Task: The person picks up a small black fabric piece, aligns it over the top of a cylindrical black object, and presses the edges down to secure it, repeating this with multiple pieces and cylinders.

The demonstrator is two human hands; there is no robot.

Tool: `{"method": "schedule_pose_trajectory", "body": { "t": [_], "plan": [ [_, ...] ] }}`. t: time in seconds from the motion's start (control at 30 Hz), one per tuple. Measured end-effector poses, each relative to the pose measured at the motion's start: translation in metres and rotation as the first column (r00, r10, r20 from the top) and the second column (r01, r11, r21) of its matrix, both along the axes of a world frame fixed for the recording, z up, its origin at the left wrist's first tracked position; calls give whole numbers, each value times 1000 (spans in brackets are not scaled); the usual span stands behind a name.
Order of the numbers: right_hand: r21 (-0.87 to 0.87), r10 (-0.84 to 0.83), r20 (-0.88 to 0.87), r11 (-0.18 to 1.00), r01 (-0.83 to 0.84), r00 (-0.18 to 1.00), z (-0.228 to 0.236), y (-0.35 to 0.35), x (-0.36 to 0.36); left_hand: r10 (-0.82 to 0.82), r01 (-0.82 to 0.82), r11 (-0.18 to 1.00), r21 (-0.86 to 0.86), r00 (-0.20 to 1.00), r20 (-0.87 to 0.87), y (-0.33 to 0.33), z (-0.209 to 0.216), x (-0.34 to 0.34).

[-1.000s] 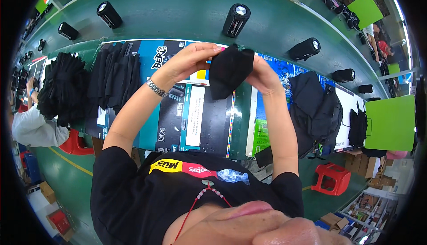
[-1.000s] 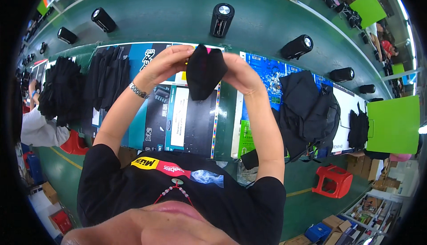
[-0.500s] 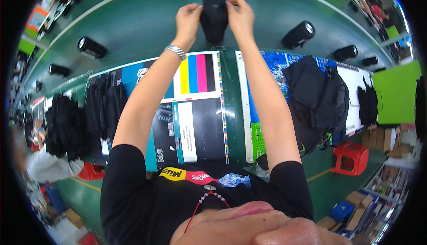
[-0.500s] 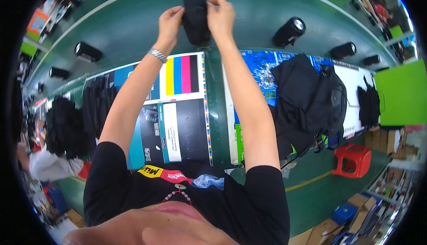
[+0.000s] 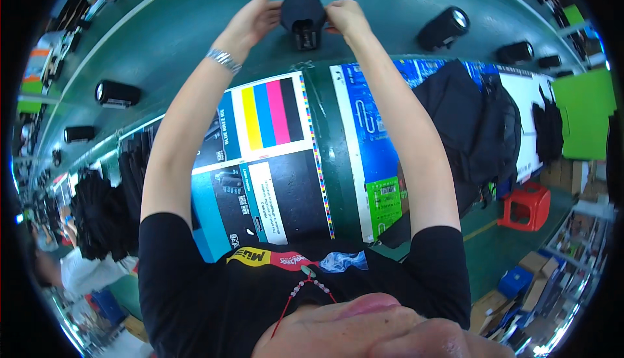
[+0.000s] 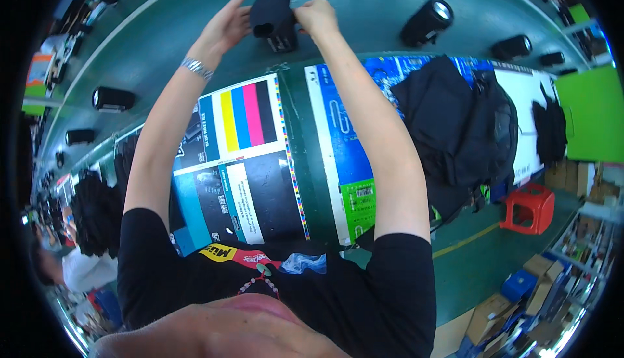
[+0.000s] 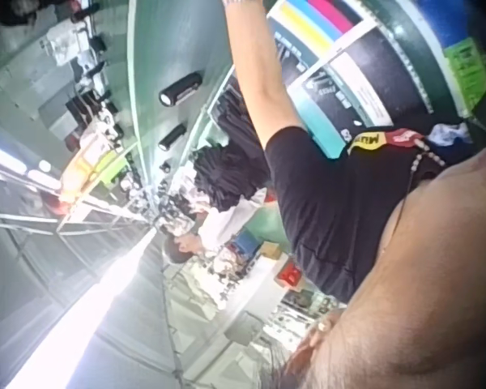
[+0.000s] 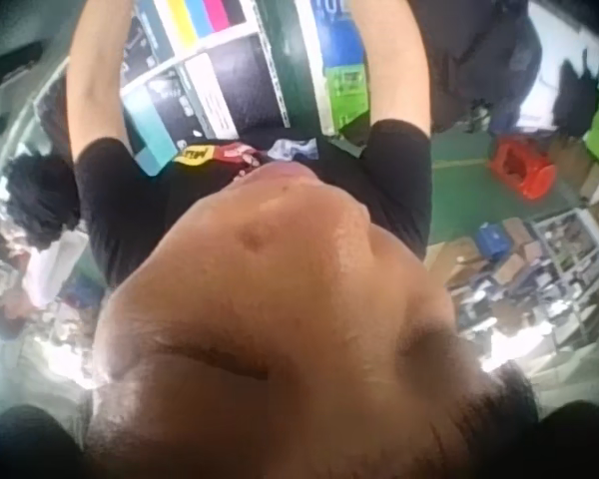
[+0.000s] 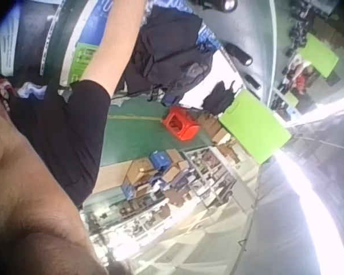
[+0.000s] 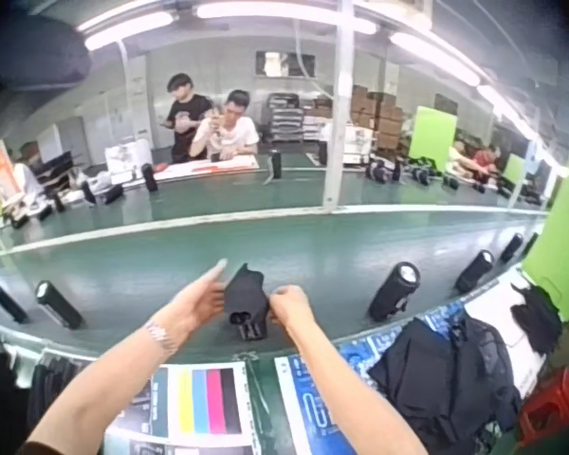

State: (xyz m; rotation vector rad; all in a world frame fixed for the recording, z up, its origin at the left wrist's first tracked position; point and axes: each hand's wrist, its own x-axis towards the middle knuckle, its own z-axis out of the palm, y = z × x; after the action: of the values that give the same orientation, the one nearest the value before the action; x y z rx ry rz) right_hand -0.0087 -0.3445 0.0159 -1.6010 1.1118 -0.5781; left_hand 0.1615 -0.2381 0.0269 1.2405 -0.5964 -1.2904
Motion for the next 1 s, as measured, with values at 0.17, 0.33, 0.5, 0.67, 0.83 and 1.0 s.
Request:
{"method": "schedule_pose_trajectory", "body": {
  "t": [0.17,0.33,0.5,0.67,0.83,1.0],
  "plan": [
    [-132,30,-91,990,-42,995,2,-11,-20,20,-33,994,-107,992,-122,-37,-11,-44],
    [-112,-10,-62,994,3,998,-15,-19,-42,132,-76,975,-210,954,268,-51,-42,-52],
    [-281,-11,-311,956,-81,950,-28,-9,-20,265,-189,837,-513,961,79,-67,-128,0],
    [-472,-199,-542,876,-100,816,-30,-5,-47,459,-95,887,-451,85,884,-67,-115,-42],
    [-342,-142,-589,936,-86,795,-22,-16,-42,463,-417,765,-491,886,-31,-66,-59,-68],
    [32,22,30,999,-23,999,-33,-9,-52,189,-174,871,-459,982,-14,-24,13,-94]
  ]
}}
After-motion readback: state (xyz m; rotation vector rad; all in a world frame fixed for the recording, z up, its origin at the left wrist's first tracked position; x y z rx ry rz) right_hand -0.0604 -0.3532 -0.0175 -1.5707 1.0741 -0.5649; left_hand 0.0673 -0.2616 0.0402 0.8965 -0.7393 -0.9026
